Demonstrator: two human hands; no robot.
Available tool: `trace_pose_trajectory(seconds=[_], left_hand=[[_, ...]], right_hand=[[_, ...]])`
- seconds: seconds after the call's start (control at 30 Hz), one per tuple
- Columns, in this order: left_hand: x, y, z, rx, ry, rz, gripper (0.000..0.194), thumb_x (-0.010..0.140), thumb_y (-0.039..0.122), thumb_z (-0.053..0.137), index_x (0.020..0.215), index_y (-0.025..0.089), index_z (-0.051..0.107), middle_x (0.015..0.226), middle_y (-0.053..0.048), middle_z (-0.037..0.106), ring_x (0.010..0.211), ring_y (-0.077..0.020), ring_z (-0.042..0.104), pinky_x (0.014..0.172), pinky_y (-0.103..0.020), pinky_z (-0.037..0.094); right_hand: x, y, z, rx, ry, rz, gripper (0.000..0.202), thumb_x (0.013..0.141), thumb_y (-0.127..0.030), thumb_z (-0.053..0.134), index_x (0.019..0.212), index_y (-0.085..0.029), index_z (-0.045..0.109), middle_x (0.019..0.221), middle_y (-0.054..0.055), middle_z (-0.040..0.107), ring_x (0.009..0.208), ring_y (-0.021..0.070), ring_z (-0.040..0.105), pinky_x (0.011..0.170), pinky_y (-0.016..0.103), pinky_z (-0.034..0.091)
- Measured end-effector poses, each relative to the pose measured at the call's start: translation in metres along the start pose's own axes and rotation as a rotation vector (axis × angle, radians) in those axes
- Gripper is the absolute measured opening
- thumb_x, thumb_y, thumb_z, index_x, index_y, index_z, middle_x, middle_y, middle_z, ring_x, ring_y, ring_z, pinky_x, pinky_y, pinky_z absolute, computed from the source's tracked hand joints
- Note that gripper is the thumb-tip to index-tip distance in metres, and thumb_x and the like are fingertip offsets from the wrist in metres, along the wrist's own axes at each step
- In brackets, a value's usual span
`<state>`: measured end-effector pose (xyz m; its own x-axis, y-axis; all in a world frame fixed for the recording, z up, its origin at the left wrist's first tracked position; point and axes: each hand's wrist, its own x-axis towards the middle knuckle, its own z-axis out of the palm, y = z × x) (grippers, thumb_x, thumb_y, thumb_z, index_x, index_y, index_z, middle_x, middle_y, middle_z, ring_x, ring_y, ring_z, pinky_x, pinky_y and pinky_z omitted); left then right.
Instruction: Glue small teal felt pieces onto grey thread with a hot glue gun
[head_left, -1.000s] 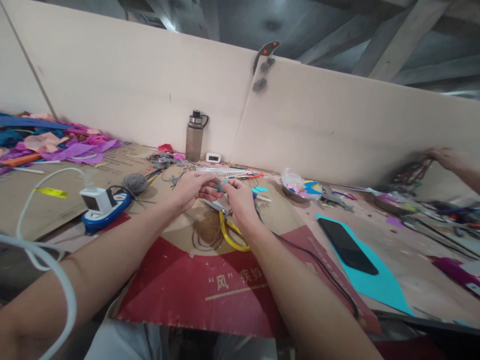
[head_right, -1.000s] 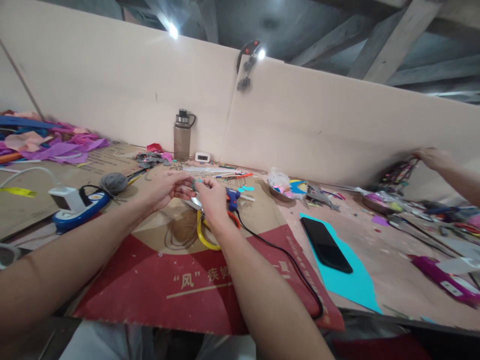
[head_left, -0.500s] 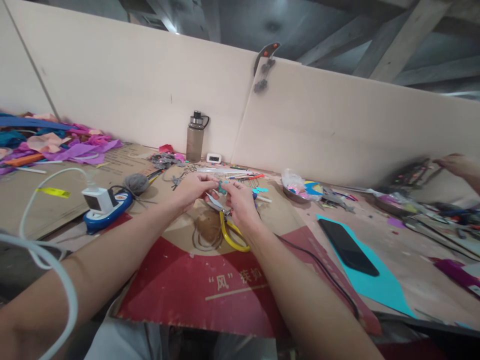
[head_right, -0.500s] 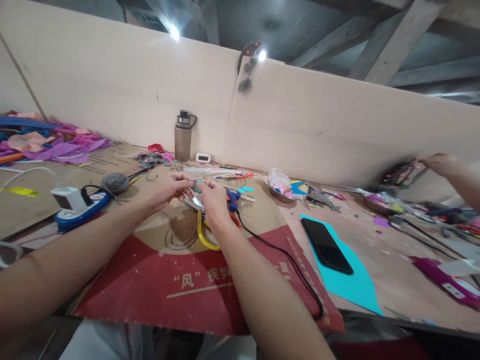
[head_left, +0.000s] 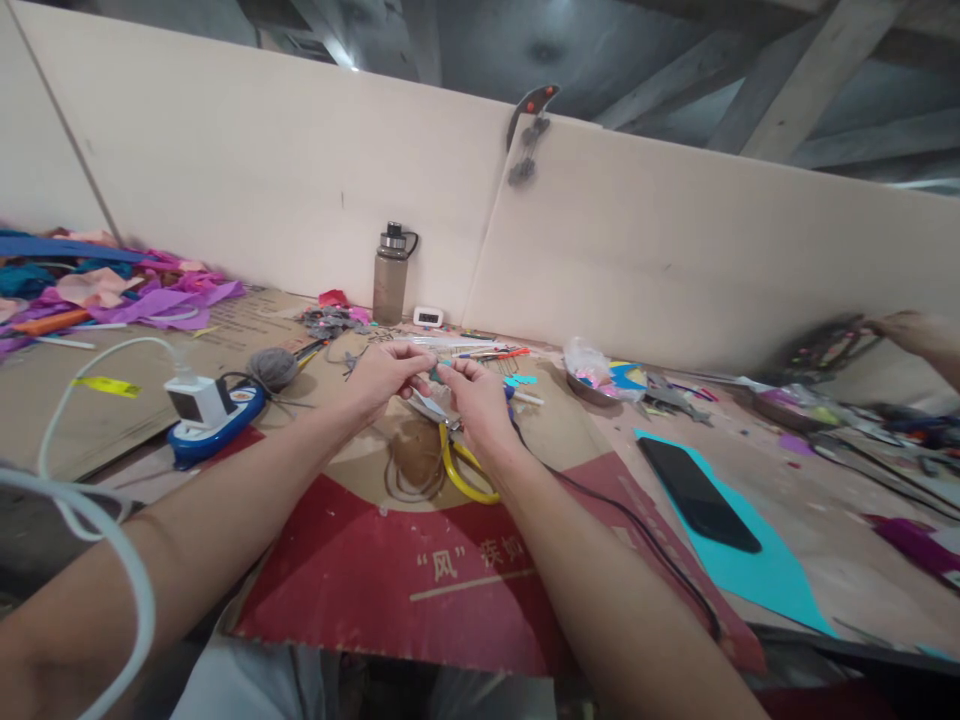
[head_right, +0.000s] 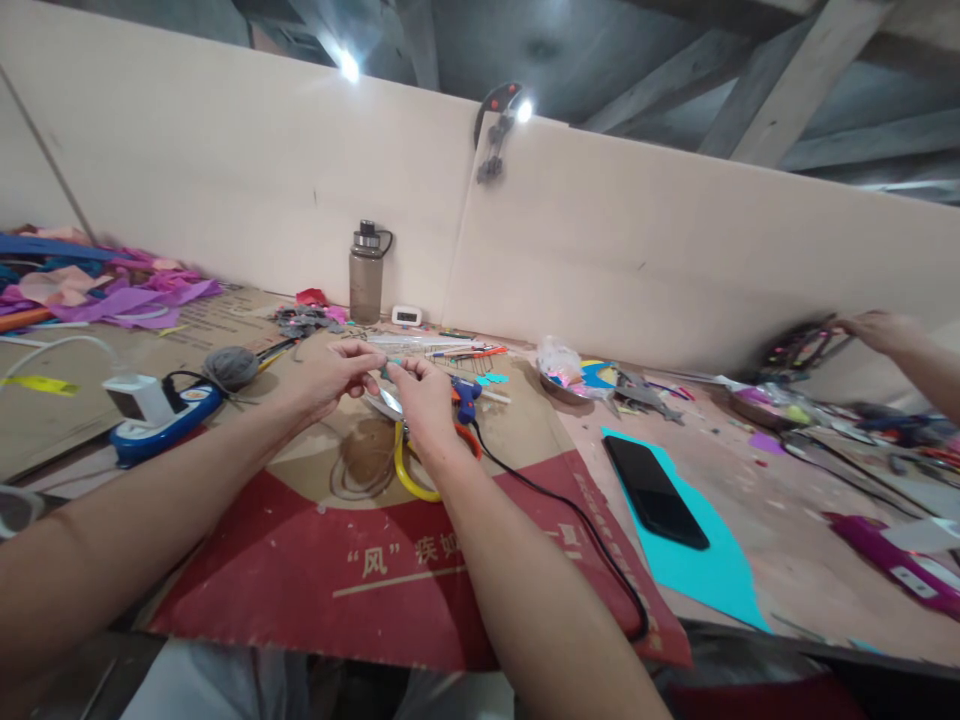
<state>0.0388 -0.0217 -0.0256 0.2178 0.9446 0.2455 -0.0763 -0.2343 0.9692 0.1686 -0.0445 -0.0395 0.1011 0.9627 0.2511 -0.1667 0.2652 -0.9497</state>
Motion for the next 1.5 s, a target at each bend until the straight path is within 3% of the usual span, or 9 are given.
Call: trace_pose_trajectory(seconds=[0.27, 0.43, 0.57, 0.7, 0.83, 1.1, 1.2, 1.37, 1.5], left_hand=[[0.000, -0.001, 0.000, -0.051, 0.037, 0.032, 0.016, 0.071, 0.027, 0.068, 0.072, 0.013, 0.060, 0.060, -0.001, 0.060, 0.054, -0.0111, 0.063, 0.042, -0.016, 0.038], [-0.001, 0.001, 0.002, -0.107, 0.025, 0.001, 0.018, 0.071, 0.028, 0.068, 0.072, 0.012, 0.059, 0.067, -0.003, 0.064, 0.059, -0.0132, 0.066, 0.052, -0.022, 0.050], [-0.003, 0.004, 0.005, -0.126, 0.033, -0.016, 0.018, 0.070, 0.026, 0.070, 0.074, 0.012, 0.059, 0.067, -0.004, 0.066, 0.059, -0.0138, 0.066, 0.056, -0.024, 0.053], [-0.004, 0.005, 0.004, -0.136, -0.001, -0.028, 0.023, 0.068, 0.026, 0.071, 0.084, 0.011, 0.062, 0.069, -0.005, 0.068, 0.057, -0.0128, 0.065, 0.058, -0.025, 0.055], [-0.005, 0.006, 0.003, -0.115, -0.024, -0.037, 0.023, 0.068, 0.028, 0.072, 0.078, 0.011, 0.062, 0.069, -0.006, 0.068, 0.059, -0.0142, 0.066, 0.059, -0.026, 0.056], [-0.003, 0.004, 0.003, -0.099, 0.052, -0.033, 0.019, 0.069, 0.026, 0.070, 0.069, 0.013, 0.056, 0.063, -0.003, 0.065, 0.057, -0.0144, 0.066, 0.059, -0.028, 0.056], [0.000, 0.002, 0.001, -0.119, 0.115, -0.012, 0.016, 0.070, 0.023, 0.069, 0.072, 0.013, 0.057, 0.064, -0.002, 0.063, 0.058, -0.0143, 0.066, 0.061, -0.028, 0.056], [0.001, 0.005, -0.002, -0.124, 0.194, 0.023, 0.017, 0.071, 0.026, 0.068, 0.077, 0.013, 0.059, 0.070, -0.002, 0.064, 0.058, -0.0134, 0.066, 0.052, -0.022, 0.051], [0.001, 0.008, -0.002, -0.133, 0.212, 0.041, 0.019, 0.072, 0.029, 0.067, 0.072, 0.012, 0.058, 0.070, -0.004, 0.063, 0.060, -0.0128, 0.066, 0.033, -0.013, 0.024]], right_hand=[[0.003, 0.006, 0.000, 0.034, 0.012, 0.012, 0.026, 0.064, -0.033, 0.065, 0.082, -0.019, 0.053, 0.063, -0.007, 0.050, 0.052, 0.0063, 0.037, 0.051, 0.021, 0.029], [0.001, 0.003, 0.000, 0.047, -0.027, -0.027, 0.021, 0.069, -0.037, 0.062, 0.075, -0.019, 0.053, 0.056, -0.009, 0.043, 0.048, 0.0055, 0.030, 0.049, 0.021, 0.026], [0.002, 0.003, -0.001, 0.027, 0.017, -0.021, 0.020, 0.069, -0.037, 0.061, 0.071, -0.019, 0.052, 0.052, -0.010, 0.039, 0.047, 0.0059, 0.029, 0.049, 0.021, 0.027], [0.004, 0.004, -0.002, -0.016, 0.053, -0.042, 0.017, 0.067, -0.034, 0.061, 0.070, -0.019, 0.054, 0.052, -0.009, 0.041, 0.048, 0.0061, 0.031, 0.050, 0.021, 0.028], [0.005, 0.005, -0.003, -0.084, 0.067, -0.084, 0.018, 0.068, -0.035, 0.060, 0.071, -0.018, 0.055, 0.056, -0.007, 0.045, 0.051, 0.0065, 0.035, 0.052, 0.021, 0.031], [0.001, 0.005, -0.004, -0.277, 0.103, -0.193, 0.023, 0.074, -0.036, 0.055, 0.089, -0.019, 0.052, 0.067, -0.004, 0.051, 0.061, 0.0099, 0.046, 0.057, 0.021, 0.035], [-0.001, 0.005, -0.003, -0.331, 0.070, -0.224, 0.017, 0.077, -0.034, 0.052, 0.085, -0.020, 0.050, 0.071, -0.003, 0.053, 0.064, 0.0102, 0.045, 0.061, 0.022, 0.035], [-0.004, 0.005, -0.002, -0.422, -0.087, -0.289, 0.018, 0.080, -0.033, 0.047, 0.069, -0.020, 0.053, 0.065, -0.004, 0.051, 0.062, 0.0106, 0.042, 0.061, 0.023, 0.033], [-0.005, 0.010, -0.001, -0.496, -0.163, -0.274, 0.016, 0.078, -0.029, 0.049, 0.067, -0.020, 0.057, 0.063, -0.004, 0.053, 0.062, 0.0113, 0.044, 0.060, 0.023, 0.032]])
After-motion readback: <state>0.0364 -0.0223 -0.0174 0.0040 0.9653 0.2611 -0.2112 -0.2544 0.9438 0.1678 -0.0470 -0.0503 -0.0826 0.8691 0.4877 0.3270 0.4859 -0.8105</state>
